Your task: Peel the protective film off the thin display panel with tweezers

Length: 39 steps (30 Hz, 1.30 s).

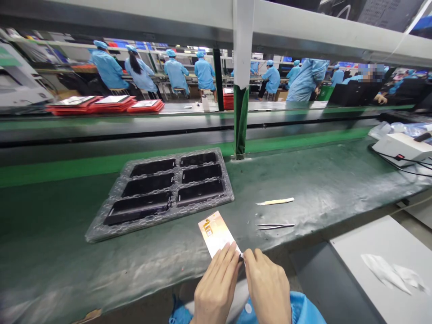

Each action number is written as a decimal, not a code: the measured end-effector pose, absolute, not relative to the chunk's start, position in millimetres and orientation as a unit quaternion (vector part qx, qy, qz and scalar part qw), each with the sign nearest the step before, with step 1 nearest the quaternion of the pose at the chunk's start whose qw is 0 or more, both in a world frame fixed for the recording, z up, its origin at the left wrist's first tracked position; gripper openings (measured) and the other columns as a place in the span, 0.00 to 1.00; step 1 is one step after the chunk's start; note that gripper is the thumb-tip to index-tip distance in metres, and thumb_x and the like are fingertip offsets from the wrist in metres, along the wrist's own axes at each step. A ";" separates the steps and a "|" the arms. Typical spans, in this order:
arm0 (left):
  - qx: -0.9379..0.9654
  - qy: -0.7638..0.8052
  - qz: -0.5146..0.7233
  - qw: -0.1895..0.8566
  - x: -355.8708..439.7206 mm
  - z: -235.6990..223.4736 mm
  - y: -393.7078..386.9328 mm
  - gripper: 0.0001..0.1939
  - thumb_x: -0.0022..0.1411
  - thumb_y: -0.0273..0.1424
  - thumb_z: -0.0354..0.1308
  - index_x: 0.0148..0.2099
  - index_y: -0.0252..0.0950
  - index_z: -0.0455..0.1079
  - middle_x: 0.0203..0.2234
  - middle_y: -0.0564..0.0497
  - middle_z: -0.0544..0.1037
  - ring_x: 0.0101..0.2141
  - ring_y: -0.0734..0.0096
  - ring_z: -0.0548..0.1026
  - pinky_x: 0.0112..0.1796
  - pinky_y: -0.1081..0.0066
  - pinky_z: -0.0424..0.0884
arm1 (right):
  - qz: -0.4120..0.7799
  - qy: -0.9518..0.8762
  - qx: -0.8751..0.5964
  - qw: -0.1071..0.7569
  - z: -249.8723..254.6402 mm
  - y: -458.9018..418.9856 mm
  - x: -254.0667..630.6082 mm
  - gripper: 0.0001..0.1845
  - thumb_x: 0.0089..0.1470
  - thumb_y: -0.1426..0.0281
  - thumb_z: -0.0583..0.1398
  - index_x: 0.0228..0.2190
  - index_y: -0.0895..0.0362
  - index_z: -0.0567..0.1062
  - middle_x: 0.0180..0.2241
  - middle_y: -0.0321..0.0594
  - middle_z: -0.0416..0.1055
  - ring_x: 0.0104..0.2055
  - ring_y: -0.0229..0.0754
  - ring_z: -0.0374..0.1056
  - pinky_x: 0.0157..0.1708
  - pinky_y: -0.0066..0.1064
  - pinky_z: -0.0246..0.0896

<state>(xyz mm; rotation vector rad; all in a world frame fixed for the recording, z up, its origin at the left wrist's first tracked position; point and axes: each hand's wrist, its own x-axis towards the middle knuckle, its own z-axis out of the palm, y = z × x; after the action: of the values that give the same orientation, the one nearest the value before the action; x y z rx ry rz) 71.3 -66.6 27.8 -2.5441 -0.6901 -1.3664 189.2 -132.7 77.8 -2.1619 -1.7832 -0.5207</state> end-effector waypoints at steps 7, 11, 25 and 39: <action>-0.859 -0.226 -0.445 0.109 70.5 26.1 -66.8 0.13 0.71 0.20 0.49 0.47 0.23 0.75 0.45 0.38 0.82 0.47 0.58 0.81 0.48 0.63 0.77 | -0.168 -0.592 -0.771 0.164 76.0 -130.8 182.2 0.31 0.72 0.66 0.34 0.25 0.52 0.68 0.19 0.32 0.71 0.19 0.35 0.72 0.19 0.30 0.52; -0.860 -0.226 -0.442 0.115 70.0 25.0 -65.7 0.12 0.71 0.20 0.51 0.48 0.24 0.75 0.44 0.40 0.82 0.46 0.59 0.81 0.48 0.64 0.77 | -0.175 -0.579 -0.780 0.158 76.0 -126.9 185.8 0.32 0.72 0.65 0.32 0.24 0.51 0.67 0.17 0.31 0.71 0.17 0.36 0.71 0.17 0.31 0.50; -0.850 -0.239 -0.458 0.105 72.2 25.3 -65.8 0.12 0.71 0.21 0.51 0.47 0.26 0.76 0.44 0.42 0.83 0.45 0.61 0.82 0.48 0.64 0.74 | -0.171 -0.603 -0.764 0.150 75.7 -131.9 188.1 0.32 0.72 0.64 0.32 0.25 0.51 0.66 0.18 0.31 0.71 0.17 0.35 0.71 0.18 0.31 0.49; -0.850 -0.235 -0.455 0.121 73.1 24.9 -66.5 0.14 0.71 0.18 0.48 0.46 0.24 0.76 0.43 0.40 0.83 0.45 0.60 0.81 0.50 0.64 0.71 | -0.189 -0.549 -0.800 0.153 68.4 -124.5 176.1 0.32 0.71 0.66 0.31 0.24 0.51 0.66 0.17 0.32 0.71 0.16 0.36 0.71 0.17 0.31 0.49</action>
<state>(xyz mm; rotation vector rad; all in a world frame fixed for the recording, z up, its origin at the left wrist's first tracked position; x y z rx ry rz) 73.1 -66.5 24.9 -2.4829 -0.6863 -1.3292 176.1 -124.5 68.4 -2.2933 -1.5732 -0.5424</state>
